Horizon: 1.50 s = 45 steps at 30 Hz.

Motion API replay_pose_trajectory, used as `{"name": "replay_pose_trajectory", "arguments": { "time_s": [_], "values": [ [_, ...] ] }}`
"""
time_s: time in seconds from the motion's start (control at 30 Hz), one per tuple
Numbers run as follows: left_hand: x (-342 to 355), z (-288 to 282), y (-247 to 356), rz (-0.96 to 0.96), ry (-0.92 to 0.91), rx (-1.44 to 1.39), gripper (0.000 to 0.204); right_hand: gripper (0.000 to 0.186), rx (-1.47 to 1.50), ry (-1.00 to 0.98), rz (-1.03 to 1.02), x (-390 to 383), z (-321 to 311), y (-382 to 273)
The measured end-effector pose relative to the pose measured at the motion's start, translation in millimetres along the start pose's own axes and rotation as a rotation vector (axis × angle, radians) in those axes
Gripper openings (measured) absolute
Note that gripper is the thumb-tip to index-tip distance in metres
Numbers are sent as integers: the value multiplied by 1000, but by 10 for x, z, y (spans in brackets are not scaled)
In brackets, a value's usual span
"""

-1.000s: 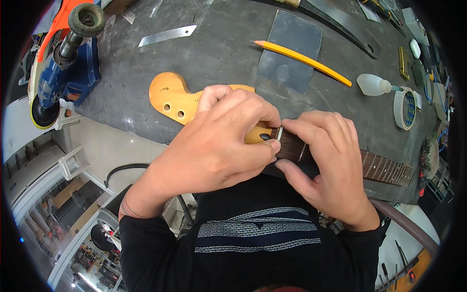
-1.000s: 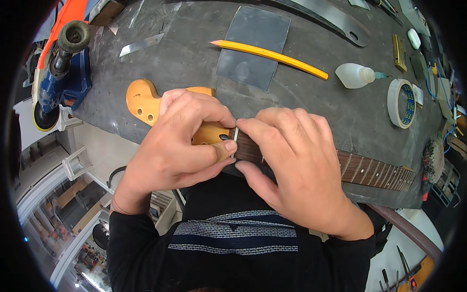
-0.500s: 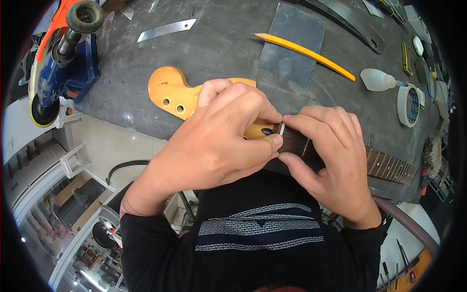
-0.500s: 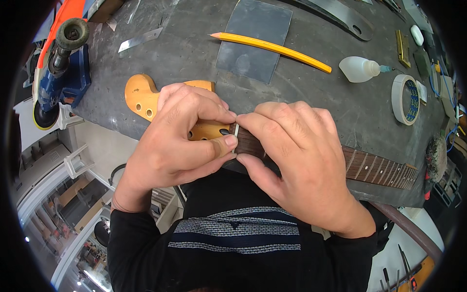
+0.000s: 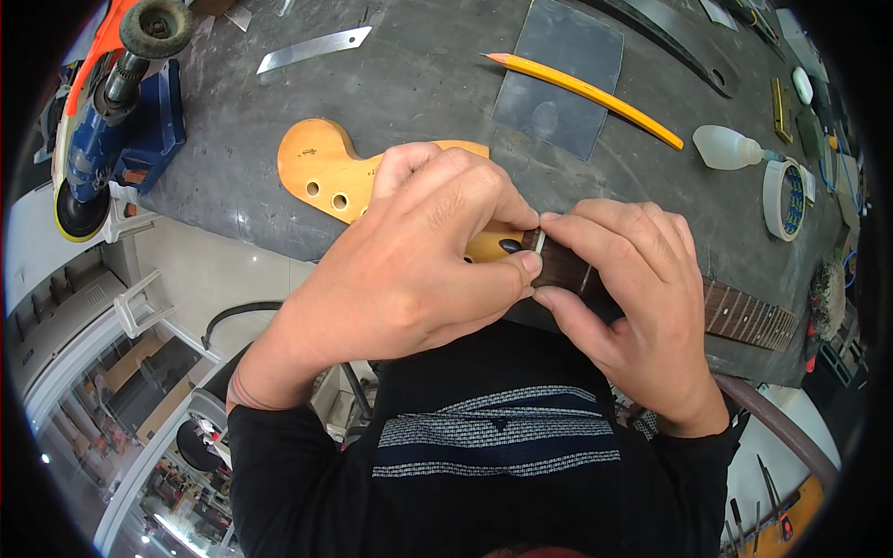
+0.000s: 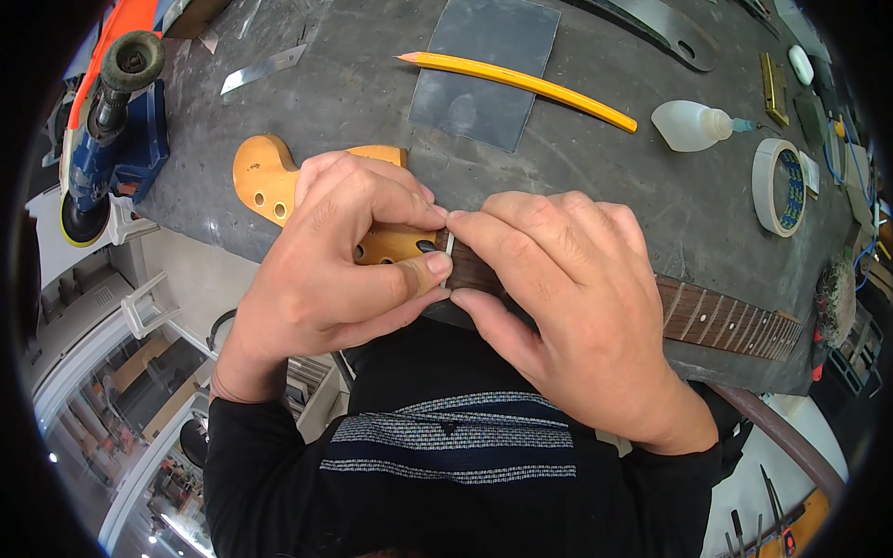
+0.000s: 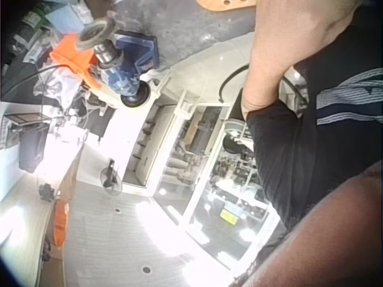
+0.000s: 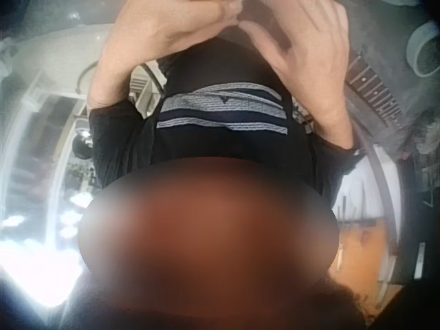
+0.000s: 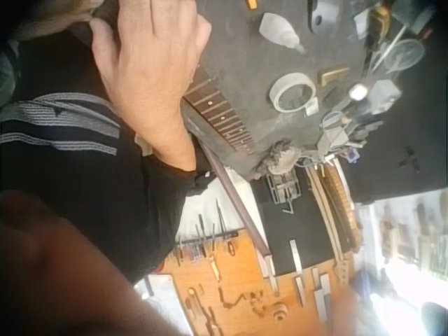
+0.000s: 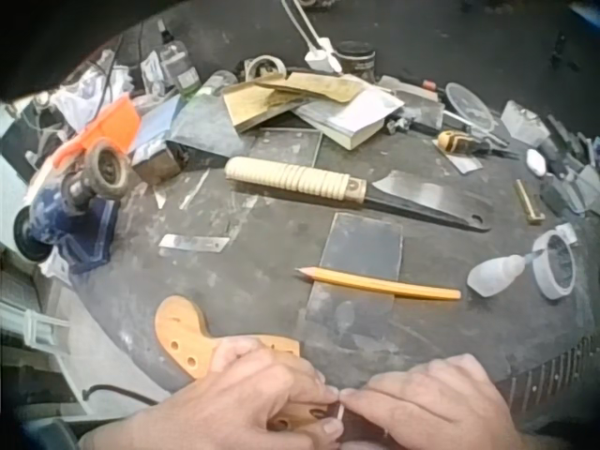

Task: The person applies adhesive from a small bottle to the slot at the end of a guitar neck and presses a nut into place.

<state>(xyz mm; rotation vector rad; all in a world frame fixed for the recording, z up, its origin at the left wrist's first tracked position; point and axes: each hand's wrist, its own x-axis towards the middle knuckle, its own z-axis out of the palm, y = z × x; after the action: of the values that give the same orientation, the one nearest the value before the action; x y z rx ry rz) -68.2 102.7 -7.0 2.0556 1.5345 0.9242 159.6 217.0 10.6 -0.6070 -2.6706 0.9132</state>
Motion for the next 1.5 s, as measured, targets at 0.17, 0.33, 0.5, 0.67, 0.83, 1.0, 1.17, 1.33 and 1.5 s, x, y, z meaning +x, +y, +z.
{"name": "replay_pose_trajectory", "arguments": {
  "time_s": [0.17, 0.33, 0.5, 0.67, 0.83, 1.0, 1.17, 1.33, 1.5],
  "values": [
    [-2, 18, -3, 4, 15, 2, 23, 62, 4, -3, 2, -2, 1, 8],
    [-3, 29, 6, -7, 22, -4, 23, 62, -1, -5, 2, 1, 0, 3],
    [-20, 50, -13, 16, 42, 8, 24, 62, 1, -13, 0, -2, -2, 10],
    [-15, 45, -15, 21, 31, 17, 25, 61, 1, -7, 7, -5, 7, 11],
    [42, -9, 36, 25, 2, 57, 25, 72, 11, -15, 47, -6, -30, -13],
    [87, -68, 46, -38, -88, 56, 27, 75, 3, -15, 74, -61, -52, 18],
    [116, -95, 42, -22, -111, 66, 27, 70, -60, -37, 30, -97, -82, 48],
    [100, -104, 59, -43, -114, 61, 25, 67, -44, -49, 32, -52, -75, 4],
    [121, -125, 58, -43, -128, 73, 21, 64, -66, 1, 41, 37, 55, -42]
  ]
}}
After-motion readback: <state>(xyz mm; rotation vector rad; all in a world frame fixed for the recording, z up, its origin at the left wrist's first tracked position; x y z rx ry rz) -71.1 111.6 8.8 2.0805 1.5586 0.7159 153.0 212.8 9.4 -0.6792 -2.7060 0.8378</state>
